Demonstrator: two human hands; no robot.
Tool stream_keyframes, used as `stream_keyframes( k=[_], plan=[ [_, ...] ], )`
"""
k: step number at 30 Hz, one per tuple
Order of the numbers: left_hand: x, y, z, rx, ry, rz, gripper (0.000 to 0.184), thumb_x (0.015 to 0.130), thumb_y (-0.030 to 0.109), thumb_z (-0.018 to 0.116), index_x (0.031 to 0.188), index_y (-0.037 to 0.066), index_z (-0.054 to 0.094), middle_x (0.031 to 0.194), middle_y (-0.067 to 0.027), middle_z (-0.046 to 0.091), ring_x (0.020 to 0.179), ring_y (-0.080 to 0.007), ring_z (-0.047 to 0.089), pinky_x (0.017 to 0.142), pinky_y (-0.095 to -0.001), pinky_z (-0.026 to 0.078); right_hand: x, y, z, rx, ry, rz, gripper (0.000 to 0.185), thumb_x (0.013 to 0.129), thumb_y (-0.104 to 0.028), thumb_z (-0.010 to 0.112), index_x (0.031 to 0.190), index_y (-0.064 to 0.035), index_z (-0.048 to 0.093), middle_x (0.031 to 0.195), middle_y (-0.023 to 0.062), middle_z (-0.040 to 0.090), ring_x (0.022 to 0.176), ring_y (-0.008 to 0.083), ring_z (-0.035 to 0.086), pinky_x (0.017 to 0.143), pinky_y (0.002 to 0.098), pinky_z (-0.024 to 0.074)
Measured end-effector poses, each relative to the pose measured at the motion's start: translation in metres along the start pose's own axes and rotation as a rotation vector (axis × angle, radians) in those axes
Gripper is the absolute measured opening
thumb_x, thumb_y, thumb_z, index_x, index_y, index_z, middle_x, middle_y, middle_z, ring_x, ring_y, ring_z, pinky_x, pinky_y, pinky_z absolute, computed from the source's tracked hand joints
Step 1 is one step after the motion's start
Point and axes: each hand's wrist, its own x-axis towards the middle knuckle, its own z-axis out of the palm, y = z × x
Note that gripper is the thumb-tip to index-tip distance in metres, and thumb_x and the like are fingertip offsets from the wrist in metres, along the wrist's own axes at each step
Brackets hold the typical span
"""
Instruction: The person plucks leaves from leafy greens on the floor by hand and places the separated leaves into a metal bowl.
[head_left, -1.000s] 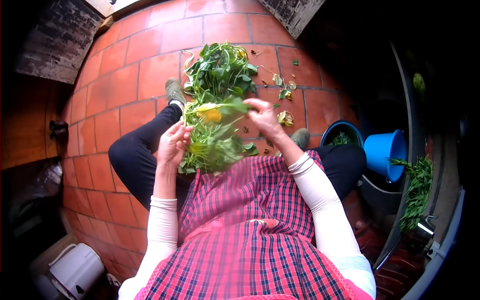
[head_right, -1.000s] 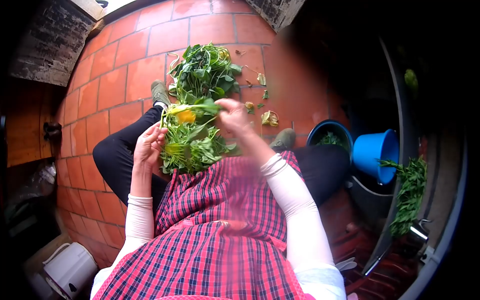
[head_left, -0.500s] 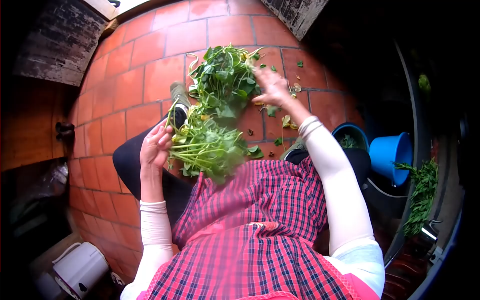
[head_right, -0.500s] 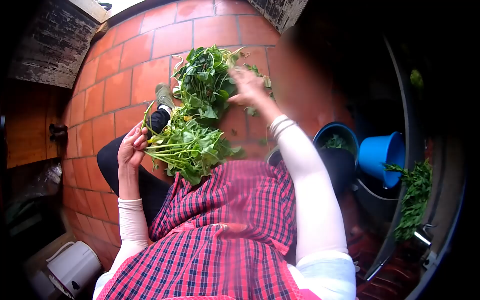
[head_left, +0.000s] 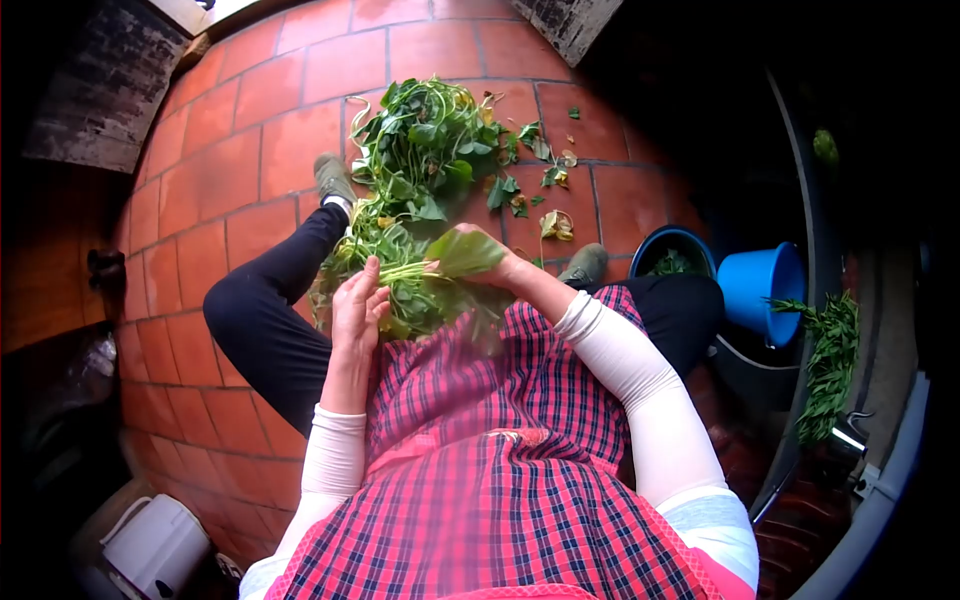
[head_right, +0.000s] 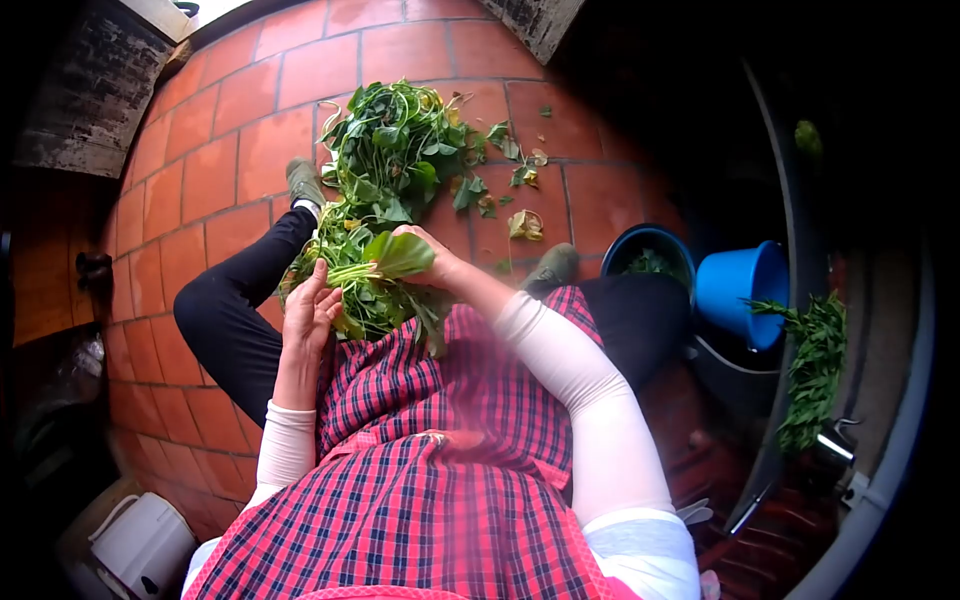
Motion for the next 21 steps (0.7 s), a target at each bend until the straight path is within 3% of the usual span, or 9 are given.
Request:
stream_keyframes(
  k=[3,4,6,8,9,14,17,20,21],
  plan=[
    [-0.010,-0.012,-0.014,-0.056,0.061,0.015,0.040,0.072,0.033,0.074,0.088,0.004,0.053,0.081,-0.0043,0.054,0.071,-0.0153,0.056,0.060,-0.0266,0.047,-0.005,-0.011,0.003,-0.291,0.129,0.204,0.024,0.065,-0.035,0.070,0.081,-0.0163,0.069,0.074,0.0086,0.064,0.071,0.0263,0.062,0.064,0.0346,0.0484],
    [-0.014,-0.013,-0.016,-0.067,0.065,0.024,0.040,0.073,0.033,0.074,0.088,0.003,0.053,0.082,-0.0057,0.055,0.073,-0.0164,0.057,0.061,-0.0276,0.048,-0.009,-0.025,0.001,-0.202,0.181,0.231,0.023,0.066,-0.032,0.068,0.081,-0.0149,0.069,0.074,0.0094,0.064,0.071,0.0272,0.062,0.065,0.0368,0.0485],
    [-0.021,-0.011,-0.006,-0.193,-0.137,-0.169,0.043,0.077,0.033,0.069,0.096,-0.001,0.053,0.094,-0.0132,0.059,0.085,-0.0195,0.059,0.072,-0.0310,0.049,-0.012,-0.035,0.003,-0.190,0.166,0.184,0.022,0.067,-0.030,0.066,0.082,-0.0144,0.069,0.074,0.0099,0.064,0.072,0.0272,0.062,0.066,0.0382,0.0486],
    [-0.007,-0.017,0.001,-0.356,-0.345,-0.217,0.043,0.080,0.032,0.066,0.104,-0.001,0.052,0.095,-0.0113,0.060,0.085,-0.0186,0.059,0.075,-0.0311,0.048,-0.013,-0.047,0.006,-0.326,0.015,0.102,0.020,0.071,-0.027,0.063,0.084,-0.0117,0.067,0.074,0.0115,0.063,0.071,0.0289,0.062,0.065,0.0375,0.0487],
    [0.003,-0.019,0.002,-0.257,-0.392,-0.159,0.035,0.084,0.027,0.062,0.104,0.000,0.054,0.093,-0.0079,0.061,0.083,-0.0170,0.059,0.075,-0.0299,0.048,-0.014,-0.045,0.009,-0.306,-0.014,0.014,0.020,0.072,-0.024,0.062,0.087,-0.0133,0.067,0.078,0.0107,0.064,0.073,0.0285,0.062,0.066,0.0381,0.0491],
    [0.027,-0.029,-0.015,-0.211,-0.488,-0.175,0.015,0.084,0.010,0.060,0.097,0.002,0.058,0.085,-0.0028,0.061,0.068,-0.0106,0.055,0.058,-0.0216,0.045,-0.008,-0.040,-0.026,-0.451,-0.093,0.060,0.024,0.071,-0.019,0.062,0.093,-0.0127,0.065,0.084,0.0095,0.064,0.078,0.0278,0.062,0.070,0.0393,0.0495],
    [0.030,-0.032,-0.012,-0.207,-0.435,-0.159,0.017,0.083,0.010,0.061,0.098,0.003,0.057,0.084,-0.0011,0.060,0.067,-0.0091,0.054,0.055,-0.0197,0.043,-0.014,-0.034,-0.030,-0.615,0.187,-0.285,0.021,0.065,-0.016,0.066,0.085,-0.0094,0.065,0.082,0.0050,0.059,0.081,0.0248,0.056,0.070,0.0359,0.0449],
    [0.034,-0.035,-0.006,-0.238,-0.362,-0.128,0.015,0.083,0.013,0.063,0.094,0.006,0.057,0.081,0.0000,0.059,0.068,-0.0102,0.054,0.057,-0.0217,0.042,-0.021,-0.050,-0.033,-0.506,0.360,-0.308,0.017,0.066,-0.013,0.065,0.082,-0.0092,0.065,0.081,0.0041,0.058,0.081,0.0250,0.054,0.070,0.0345,0.0437],
    [0.045,-0.043,-0.011,-0.259,-0.350,-0.085,0.014,0.083,0.014,0.063,0.093,0.007,0.057,0.080,0.0002,0.058,0.068,-0.0114,0.054,0.058,-0.0230,0.042,-0.024,-0.051,-0.032,-0.469,0.383,-0.254,0.015,0.066,-0.014,0.069,0.079,-0.0088,0.065,0.075,0.0018,0.058,0.077,0.0190,0.056,0.070,0.0313,0.0439]
  ],
)
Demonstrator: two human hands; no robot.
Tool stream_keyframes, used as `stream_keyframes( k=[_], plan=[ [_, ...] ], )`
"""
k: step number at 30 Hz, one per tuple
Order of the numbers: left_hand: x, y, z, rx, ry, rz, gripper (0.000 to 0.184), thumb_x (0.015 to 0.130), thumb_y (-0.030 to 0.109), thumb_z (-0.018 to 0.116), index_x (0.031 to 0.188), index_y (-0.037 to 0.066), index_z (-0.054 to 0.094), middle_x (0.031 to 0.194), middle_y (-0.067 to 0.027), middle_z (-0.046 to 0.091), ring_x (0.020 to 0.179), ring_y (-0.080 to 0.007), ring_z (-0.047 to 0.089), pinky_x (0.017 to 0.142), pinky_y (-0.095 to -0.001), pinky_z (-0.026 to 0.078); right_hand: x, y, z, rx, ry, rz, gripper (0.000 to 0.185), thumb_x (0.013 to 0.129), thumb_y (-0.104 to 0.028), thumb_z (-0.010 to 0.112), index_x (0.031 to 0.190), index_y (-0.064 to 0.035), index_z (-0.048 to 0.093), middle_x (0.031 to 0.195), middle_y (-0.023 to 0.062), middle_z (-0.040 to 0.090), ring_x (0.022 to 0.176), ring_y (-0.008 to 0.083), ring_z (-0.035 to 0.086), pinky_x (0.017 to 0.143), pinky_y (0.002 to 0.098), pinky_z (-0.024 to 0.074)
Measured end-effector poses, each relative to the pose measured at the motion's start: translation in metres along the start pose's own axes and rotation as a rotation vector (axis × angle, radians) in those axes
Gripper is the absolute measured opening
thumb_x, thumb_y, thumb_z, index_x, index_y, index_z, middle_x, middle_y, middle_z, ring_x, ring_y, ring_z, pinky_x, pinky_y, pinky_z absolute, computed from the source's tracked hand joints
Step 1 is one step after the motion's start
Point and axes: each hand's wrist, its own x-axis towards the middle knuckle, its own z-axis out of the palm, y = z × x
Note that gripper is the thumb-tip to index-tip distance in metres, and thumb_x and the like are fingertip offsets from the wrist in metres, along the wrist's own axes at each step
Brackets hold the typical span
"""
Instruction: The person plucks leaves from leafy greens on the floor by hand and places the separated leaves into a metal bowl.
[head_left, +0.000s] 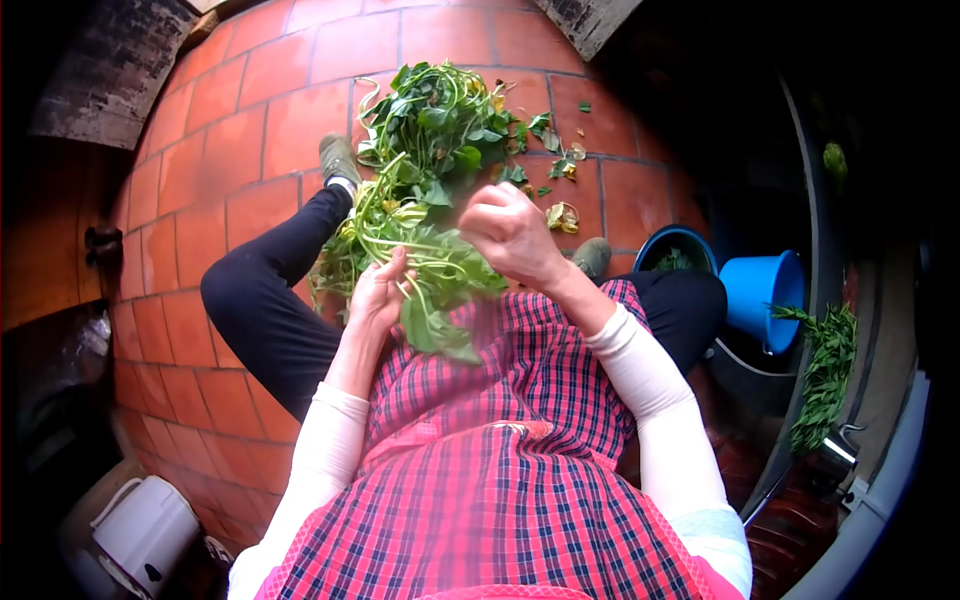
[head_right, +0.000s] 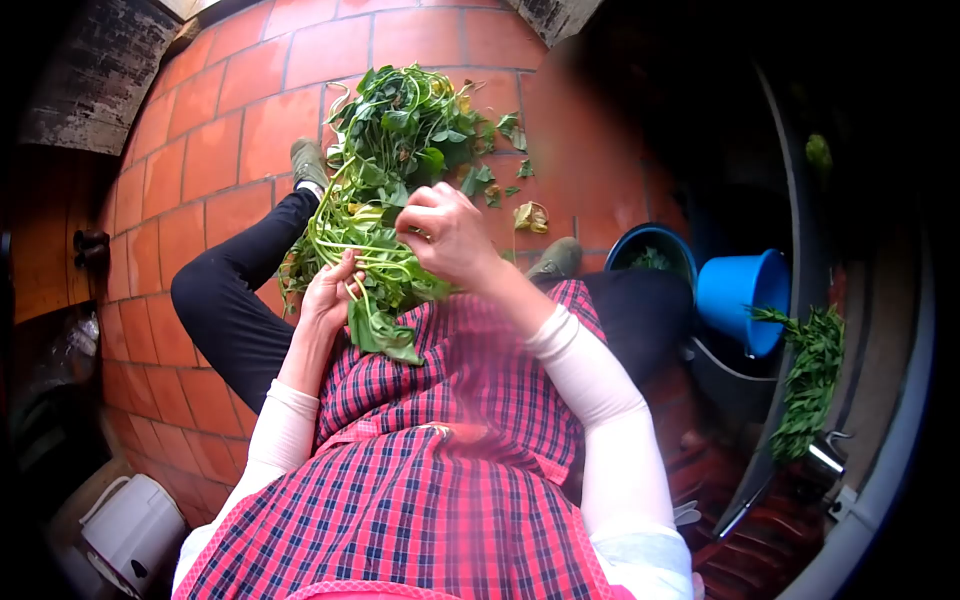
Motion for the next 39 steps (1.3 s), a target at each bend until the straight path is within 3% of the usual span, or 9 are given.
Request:
stream_keyframes(
  k=[3,7,13,22,25,29,35,37,39],
  plan=[
    [0.000,0.003,0.008,-0.006,0.005,0.019,0.013,0.084,0.016,0.062,0.092,0.006,0.058,0.080,-0.0007,0.058,0.068,-0.0119,0.054,0.059,-0.0235,0.042,-0.015,-0.015,0.004,0.572,-0.186,0.309,0.007,0.071,-0.007,0.065,0.076,-0.0026,0.066,0.073,0.0030,0.062,0.068,0.0108,0.057,0.060,0.0246,0.0451],
    [0.003,0.005,0.015,-0.046,0.062,0.047,0.013,0.084,0.016,0.061,0.094,0.007,0.059,0.083,-0.0008,0.060,0.067,-0.0123,0.056,0.054,-0.0209,0.042,-0.020,-0.022,0.012,0.724,-0.345,0.606,0.012,0.076,-0.010,0.065,0.081,0.0004,0.066,0.069,0.0019,0.063,0.066,0.0042,0.056,0.058,0.0211,0.0445],
    [0.006,0.007,0.011,-0.108,0.010,0.028,0.018,0.084,0.018,0.061,0.097,0.005,0.058,0.084,-0.0023,0.059,0.068,-0.0136,0.057,0.054,-0.0178,0.045,-0.012,-0.030,0.026,0.682,-0.278,0.408,0.012,0.074,-0.008,0.062,0.082,-0.0005,0.066,0.068,0.0066,0.063,0.064,0.0080,0.057,0.059,0.0238,0.0455],
    [0.007,0.011,-0.003,-0.339,-0.075,-0.140,0.022,0.086,0.023,0.057,0.095,0.004,0.050,0.082,-0.0038,0.052,0.062,-0.0112,0.047,0.045,-0.0169,0.038,-0.024,0.015,-0.016,0.822,0.122,0.630,0.012,0.085,-0.011,0.058,0.092,-0.0036,0.064,0.078,0.0014,0.065,0.068,0.0040,0.057,0.057,0.0168,0.0435],
    [0.004,0.010,0.003,-0.342,-0.136,-0.106,0.018,0.090,0.026,0.050,0.091,0.008,0.046,0.079,-0.0018,0.049,0.056,-0.0096,0.038,0.045,-0.0194,0.030,-0.023,0.015,-0.023,0.840,0.136,0.693,0.011,0.083,-0.005,0.058,0.089,0.0005,0.064,0.080,0.0028,0.065,0.076,0.0082,0.059,0.072,0.0224,0.0470],
    [0.004,0.010,0.003,-0.380,-0.141,-0.094,0.015,0.091,0.024,0.049,0.091,0.009,0.047,0.076,-0.0002,0.047,0.055,-0.0095,0.038,0.047,-0.0203,0.030,-0.023,0.018,-0.018,0.730,0.082,0.527,0.012,0.085,-0.010,0.058,0.090,-0.0015,0.065,0.077,0.0023,0.065,0.069,0.0058,0.058,0.060,0.0182,0.0452],
    [0.004,0.014,-0.006,-0.384,-0.168,-0.099,0.010,0.092,0.021,0.047,0.092,0.012,0.050,0.073,0.0007,0.048,0.055,-0.0098,0.041,0.050,-0.0222,0.034,-0.023,0.032,-0.020,0.829,0.128,0.713,0.011,0.085,-0.010,0.058,0.090,-0.0031,0.065,0.075,0.0010,0.064,0.065,0.0041,0.056,0.054,0.0171,0.0425],
    [-0.002,0.020,-0.007,-0.286,-0.128,-0.102,0.010,0.091,0.021,0.048,0.091,0.011,0.050,0.072,-0.0004,0.049,0.055,-0.0113,0.042,0.051,-0.0246,0.036,-0.024,0.051,-0.021,0.857,0.154,0.796,0.011,0.085,-0.011,0.058,0.090,-0.0041,0.065,0.075,0.0007,0.064,0.064,0.0030,0.056,0.051,0.0164,0.0405],
    [0.009,0.011,-0.042,0.061,0.205,-0.091,0.014,0.089,0.019,0.052,0.093,0.006,0.051,0.082,-0.0066,0.058,0.061,-0.0147,0.049,0.056,-0.0280,0.040,-0.019,0.077,-0.021,0.796,0.162,0.848,0.011,0.085,-0.012,0.058,0.090,-0.0050,0.064,0.075,0.0004,0.064,0.063,0.0019,0.055,0.049,0.0157,0.0383]
  ],
)
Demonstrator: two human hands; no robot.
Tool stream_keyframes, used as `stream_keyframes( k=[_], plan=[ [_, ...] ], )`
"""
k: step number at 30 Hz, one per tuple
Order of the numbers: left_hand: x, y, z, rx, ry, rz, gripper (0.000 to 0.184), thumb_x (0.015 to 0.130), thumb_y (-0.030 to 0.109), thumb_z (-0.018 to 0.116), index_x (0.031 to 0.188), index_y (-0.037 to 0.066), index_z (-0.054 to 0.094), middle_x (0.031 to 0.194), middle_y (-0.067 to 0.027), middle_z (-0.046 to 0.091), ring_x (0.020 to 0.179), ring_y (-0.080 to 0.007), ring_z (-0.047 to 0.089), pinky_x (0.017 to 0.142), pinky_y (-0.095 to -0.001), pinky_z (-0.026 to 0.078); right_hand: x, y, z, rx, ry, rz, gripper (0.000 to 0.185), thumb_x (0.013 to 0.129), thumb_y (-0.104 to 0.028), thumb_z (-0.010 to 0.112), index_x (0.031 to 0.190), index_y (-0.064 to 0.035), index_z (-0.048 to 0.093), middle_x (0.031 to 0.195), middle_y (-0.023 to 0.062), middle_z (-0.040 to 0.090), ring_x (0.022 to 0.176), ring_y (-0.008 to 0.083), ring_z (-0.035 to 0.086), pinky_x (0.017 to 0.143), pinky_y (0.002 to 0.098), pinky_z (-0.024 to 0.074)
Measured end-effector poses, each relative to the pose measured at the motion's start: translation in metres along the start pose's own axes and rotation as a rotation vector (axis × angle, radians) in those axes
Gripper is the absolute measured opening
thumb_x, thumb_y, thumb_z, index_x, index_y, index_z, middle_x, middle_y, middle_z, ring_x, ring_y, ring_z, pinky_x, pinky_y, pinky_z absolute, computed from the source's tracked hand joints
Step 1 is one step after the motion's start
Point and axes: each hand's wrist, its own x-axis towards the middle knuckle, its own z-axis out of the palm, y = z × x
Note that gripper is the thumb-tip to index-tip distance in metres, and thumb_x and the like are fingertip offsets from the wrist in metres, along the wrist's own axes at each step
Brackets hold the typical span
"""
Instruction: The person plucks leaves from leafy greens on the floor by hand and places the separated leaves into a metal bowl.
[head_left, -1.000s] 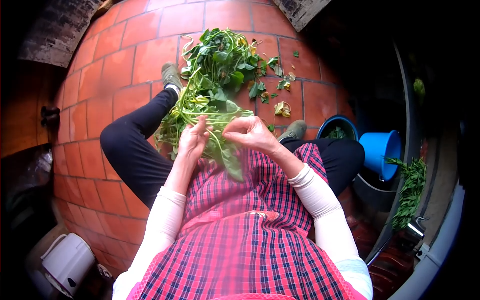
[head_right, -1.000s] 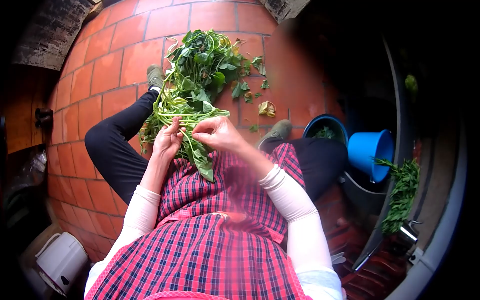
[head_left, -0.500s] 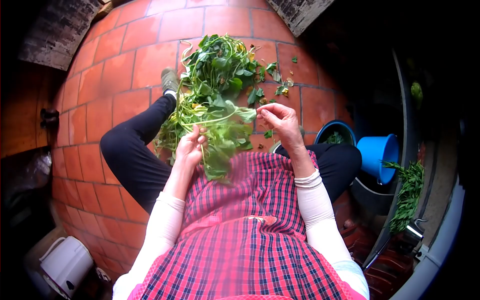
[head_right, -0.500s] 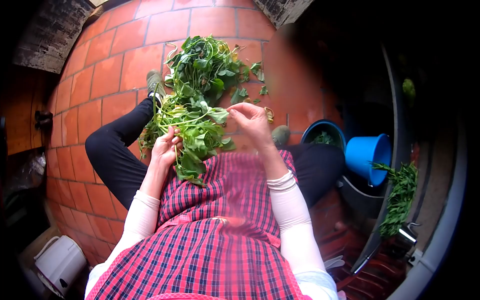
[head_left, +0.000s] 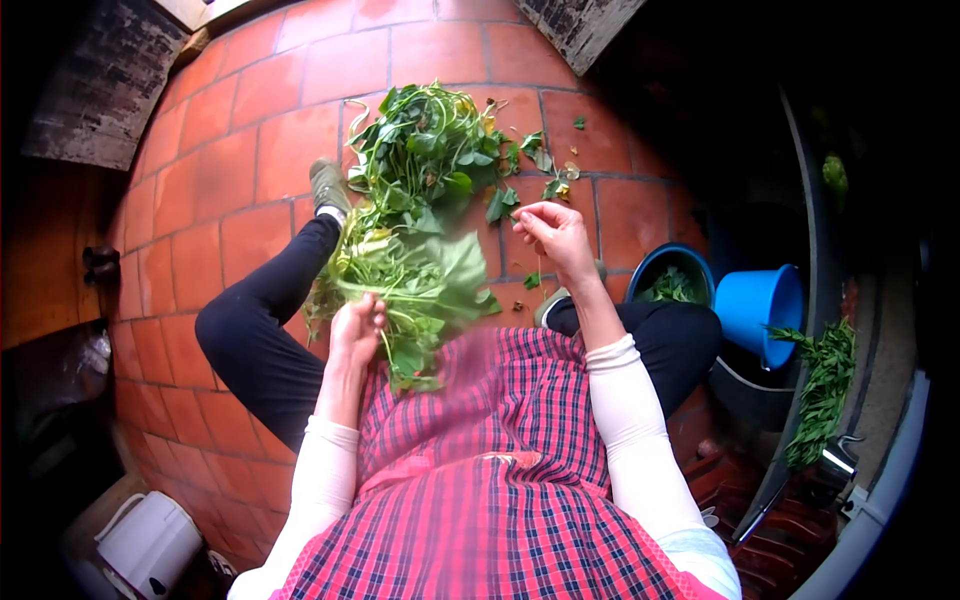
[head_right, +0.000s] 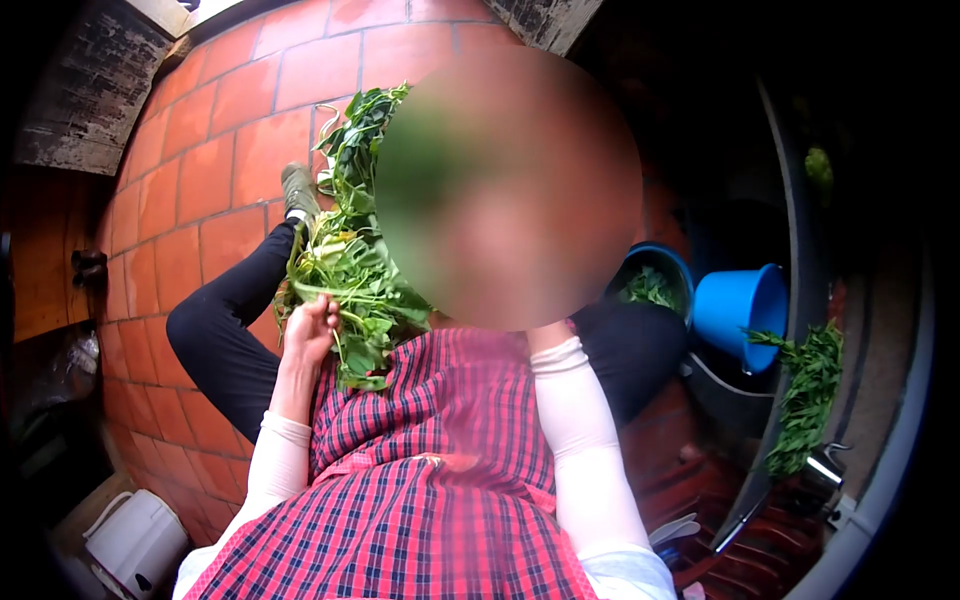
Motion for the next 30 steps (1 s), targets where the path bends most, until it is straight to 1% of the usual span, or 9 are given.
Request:
stream_keyframes(
  k=[4,5,9,14,19,22,25,28,30],
  plan=[
    [0.024,-0.023,-0.023,0.769,0.571,0.045,0.050,0.081,0.025,0.061,0.114,-0.009,0.044,0.112,-0.0232,0.055,0.098,-0.0352,0.055,0.083,-0.0427,0.044,0.083,0.094,-0.030,-0.203,0.046,-0.131,0.012,0.082,-0.013,0.059,0.087,-0.0030,0.065,0.072,0.0016,0.065,0.060,0.0062,0.058,0.049,0.0183,0.0422],
    [0.022,-0.023,-0.021,0.881,0.566,0.135,0.067,0.077,0.028,0.065,0.122,-0.013,0.037,0.118,-0.0286,0.048,0.110,-0.0402,0.047,0.092,-0.0431,0.038,0.092,0.104,-0.026,-0.275,0.010,-0.039,0.013,0.081,-0.014,0.060,0.086,-0.0030,0.065,0.071,0.0024,0.065,0.059,0.0072,0.059,0.050,0.0195,0.0439],
    [0.014,-0.024,-0.002,1.289,0.540,0.509,0.064,0.077,0.027,0.064,0.124,-0.008,0.040,0.129,-0.0276,0.037,0.121,-0.0374,0.036,0.101,-0.0405,0.028,0.141,0.166,-0.005,-0.407,0.004,0.157,0.016,0.077,-0.016,0.060,0.086,-0.0046,0.066,0.070,0.0047,0.066,0.060,0.0090,0.062,0.051,0.0236,0.0484],
    [0.008,-0.022,0.039,1.059,0.159,0.349,0.036,0.081,0.012,0.061,0.113,0.000,0.055,0.118,-0.0141,0.051,0.103,-0.0208,0.053,0.086,-0.0297,0.043,0.175,0.179,-0.002,-0.583,0.294,0.307,0.015,0.076,-0.016,0.059,0.084,-0.0047,0.065,0.070,0.0089,0.065,0.067,0.0215,0.064,0.059,0.0328,0.0493],
    [0.007,-0.019,0.074,0.740,0.070,0.068,0.029,0.084,0.007,0.057,0.111,-0.003,0.056,0.104,-0.0088,0.062,0.098,-0.0138,0.056,0.088,-0.0261,0.042,0.249,0.238,-0.003,-0.717,0.584,-0.394,0.009,0.076,-0.016,0.059,0.076,-0.0071,0.060,0.074,0.0088,0.059,0.074,0.0300,0.054,0.073,0.0377,0.0414],
    [0.008,-0.017,0.092,0.726,0.055,-0.034,0.030,0.085,0.005,0.055,0.113,-0.002,0.054,0.104,-0.0090,0.062,0.098,-0.0139,0.056,0.088,-0.0261,0.042,0.276,0.202,0.019,-0.693,0.572,-0.458,0.023,0.076,-0.027,0.063,0.086,-0.0062,0.060,0.086,0.0107,0.060,0.085,0.0289,0.052,0.078,0.0380,0.0403],
    [0.008,-0.014,0.106,0.729,0.031,-0.057,0.030,0.088,0.009,0.053,0.116,-0.002,0.051,0.102,-0.0097,0.062,0.092,-0.0123,0.057,0.080,-0.0242,0.045,0.302,0.187,0.034,-0.732,0.589,-0.130,0.059,0.070,-0.055,0.063,0.098,-0.0041,0.059,0.098,0.0164,0.059,0.094,0.0330,0.052,0.083,0.0394,0.0399],
    [0.008,-0.019,0.107,0.737,-0.004,-0.001,0.030,0.088,0.009,0.053,0.116,-0.003,0.051,0.102,-0.0104,0.062,0.093,-0.0140,0.057,0.082,-0.0257,0.046,0.303,0.165,0.021,-0.740,0.188,0.151,0.053,0.065,-0.047,0.067,0.094,-0.0038,0.061,0.090,0.0184,0.063,0.087,0.0324,0.059,0.076,0.0387,0.0458],
    [0.012,-0.021,0.106,0.791,-0.053,0.092,0.030,0.088,0.009,0.053,0.116,-0.003,0.051,0.103,-0.0110,0.061,0.094,-0.0153,0.058,0.082,-0.0267,0.047,0.281,0.139,0.009,-0.688,0.194,0.052,0.038,0.068,-0.038,0.065,0.076,-0.0019,0.059,0.071,0.0164,0.060,0.071,0.0291,0.059,0.064,0.0377,0.0446]
  ],
)
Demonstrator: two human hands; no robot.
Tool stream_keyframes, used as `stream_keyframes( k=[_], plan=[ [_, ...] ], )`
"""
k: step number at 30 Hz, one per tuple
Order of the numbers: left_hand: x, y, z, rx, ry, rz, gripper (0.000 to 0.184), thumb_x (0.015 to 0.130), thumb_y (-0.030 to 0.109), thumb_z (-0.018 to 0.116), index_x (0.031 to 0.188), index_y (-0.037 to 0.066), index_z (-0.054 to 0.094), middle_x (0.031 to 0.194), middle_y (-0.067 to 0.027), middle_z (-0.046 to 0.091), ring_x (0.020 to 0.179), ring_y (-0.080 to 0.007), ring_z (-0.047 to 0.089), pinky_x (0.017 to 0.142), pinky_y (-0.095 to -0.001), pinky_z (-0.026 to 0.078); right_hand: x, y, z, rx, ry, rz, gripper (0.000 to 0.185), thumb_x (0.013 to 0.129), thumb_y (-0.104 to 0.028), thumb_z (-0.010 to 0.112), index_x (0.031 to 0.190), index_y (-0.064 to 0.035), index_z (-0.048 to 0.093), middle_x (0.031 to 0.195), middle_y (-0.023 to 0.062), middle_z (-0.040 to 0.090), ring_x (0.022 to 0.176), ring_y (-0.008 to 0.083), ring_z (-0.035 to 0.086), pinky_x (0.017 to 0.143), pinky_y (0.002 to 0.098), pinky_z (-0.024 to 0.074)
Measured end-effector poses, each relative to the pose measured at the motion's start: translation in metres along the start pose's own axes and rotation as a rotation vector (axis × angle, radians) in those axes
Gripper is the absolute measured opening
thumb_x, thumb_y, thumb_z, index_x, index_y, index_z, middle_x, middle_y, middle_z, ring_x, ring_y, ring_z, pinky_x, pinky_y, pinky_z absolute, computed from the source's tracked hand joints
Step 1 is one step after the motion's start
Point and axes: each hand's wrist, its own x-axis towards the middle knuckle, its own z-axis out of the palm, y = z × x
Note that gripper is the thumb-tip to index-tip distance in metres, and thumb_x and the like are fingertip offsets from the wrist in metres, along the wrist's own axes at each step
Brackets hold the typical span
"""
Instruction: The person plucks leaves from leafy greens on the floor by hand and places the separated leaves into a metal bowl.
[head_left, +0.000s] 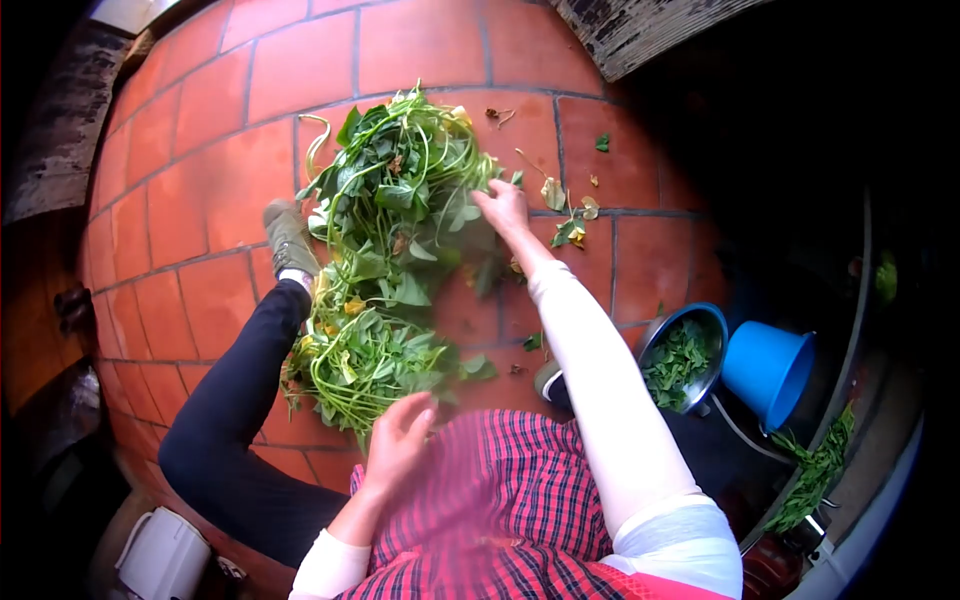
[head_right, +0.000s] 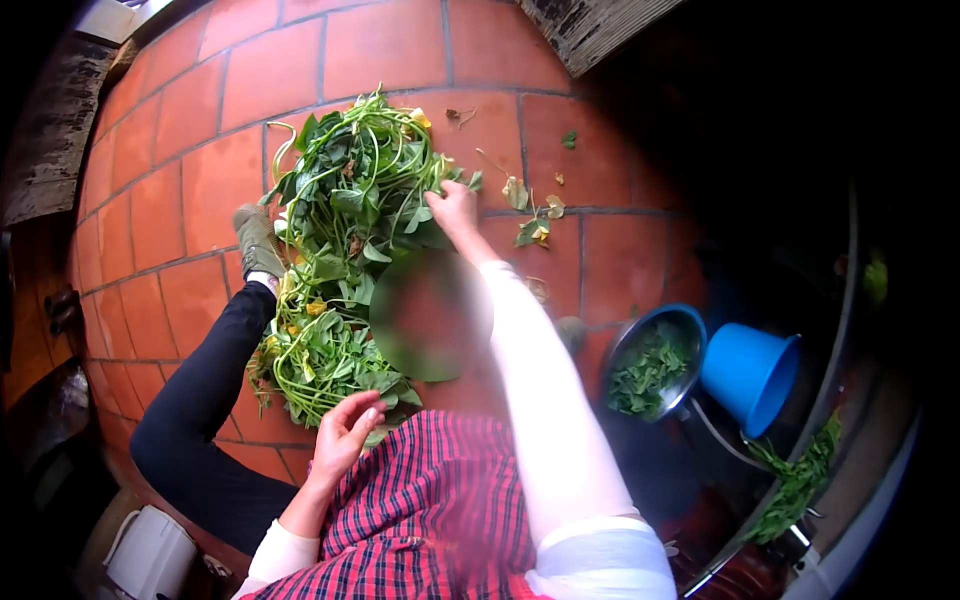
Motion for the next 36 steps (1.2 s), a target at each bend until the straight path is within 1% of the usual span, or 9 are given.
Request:
stream_keyframes(
  k=[4,6,10,13,18,22,29,33,36],
  plan=[
    [0.023,0.046,0.011,0.234,0.114,0.457,0.020,0.082,0.007,0.056,0.099,-0.002,0.061,0.093,-0.0151,0.062,0.086,-0.0235,0.061,0.076,-0.0307,0.048,-0.056,0.001,-0.066,-0.056,0.199,-0.410,0.022,0.074,-0.022,0.063,0.070,-0.0016,0.056,0.062,0.0143,0.054,0.058,0.0283,0.056,0.057,0.0382,0.0444],
    [0.032,0.083,0.019,0.331,0.163,0.684,0.016,0.080,0.006,0.058,0.093,-0.001,0.063,0.087,-0.0138,0.063,0.079,-0.0259,0.062,0.071,-0.0313,0.048,-0.104,-0.035,-0.118,0.373,-0.148,-0.203,0.017,0.081,-0.017,0.061,0.077,0.0000,0.061,0.062,0.0008,0.056,0.056,0.0054,0.053,0.048,0.0245,0.0427],
    [0.039,0.127,0.042,0.318,0.080,1.003,0.017,0.074,0.008,0.064,0.089,0.000,0.065,0.084,-0.0132,0.063,0.073,-0.0243,0.062,0.067,-0.0302,0.048,-0.187,-0.103,-0.184,0.491,-0.276,-0.131,0.018,0.083,-0.018,0.061,0.076,-0.0017,0.060,0.063,-0.0013,0.057,0.052,0.0033,0.053,0.045,0.0180,0.0417],
    [-0.003,0.140,0.066,0.196,-0.026,0.698,0.032,0.069,0.016,0.076,0.093,-0.002,0.064,0.086,-0.0057,0.065,0.074,-0.0083,0.059,0.067,-0.0226,0.048,-0.232,-0.133,-0.192,0.359,-0.225,-0.197,0.024,0.081,-0.019,0.063,0.067,-0.0032,0.055,0.057,-0.0026,0.052,0.050,0.0024,0.048,0.041,0.0203,0.0359],
    [-0.006,0.102,0.057,0.097,-0.062,0.683,0.036,0.068,0.013,0.076,0.096,-0.002,0.060,0.084,-0.0033,0.065,0.078,-0.0073,0.058,0.072,-0.0222,0.047,-0.259,-0.134,-0.168,0.209,-0.174,-0.299,0.034,0.077,-0.024,0.065,0.056,-0.0057,0.045,0.055,-0.0057,0.043,0.053,0.0013,0.038,0.042,0.0229,0.0306],
    [-0.033,0.095,0.029,-0.051,-0.320,0.426,0.027,0.075,0.022,0.070,0.090,0.002,0.061,0.079,-0.0024,0.063,0.065,-0.0039,0.053,0.055,-0.0178,0.038,-0.276,-0.140,-0.162,0.357,-0.439,-0.211,0.035,0.075,-0.031,0.066,0.066,0.0023,0.060,0.058,0.0050,0.058,0.055,0.0091,0.057,0.045,0.0248,0.0445],
    [-0.052,0.053,0.010,-0.439,-0.463,0.207,0.031,0.080,0.008,0.065,0.106,0.000,0.051,0.093,-0.0052,0.059,0.077,-0.0123,0.058,0.065,-0.0278,0.049,-0.298,-0.147,-0.149,0.608,-0.756,-0.023,0.044,0.082,-0.025,0.062,0.109,0.0081,0.054,0.091,0.0171,0.063,0.076,0.0185,0.063,0.063,0.0297,0.0521],
    [-0.039,0.018,-0.005,-0.737,-0.466,0.038,0.017,0.082,0.004,0.061,0.096,0.003,0.050,0.089,-0.0056,0.056,0.069,-0.0140,0.054,0.059,-0.0314,0.048,-0.284,-0.124,-0.137,0.056,-0.126,-0.547,0.038,0.078,-0.020,0.063,0.108,0.0027,0.058,0.097,0.0122,0.064,0.086,0.0161,0.061,0.077,0.0289,0.0487],
    [-0.015,-0.009,-0.021,-1.019,-0.497,-0.034,0.016,0.084,0.007,0.060,0.096,0.002,0.051,0.091,-0.0048,0.055,0.070,-0.0143,0.050,0.060,-0.0264,0.044,-0.307,-0.136,-0.168,0.323,-0.330,-0.427,0.024,0.081,-0.015,0.062,0.098,0.0025,0.062,0.085,0.0049,0.064,0.078,0.0090,0.058,0.069,0.0240,0.0474]
  ],
)
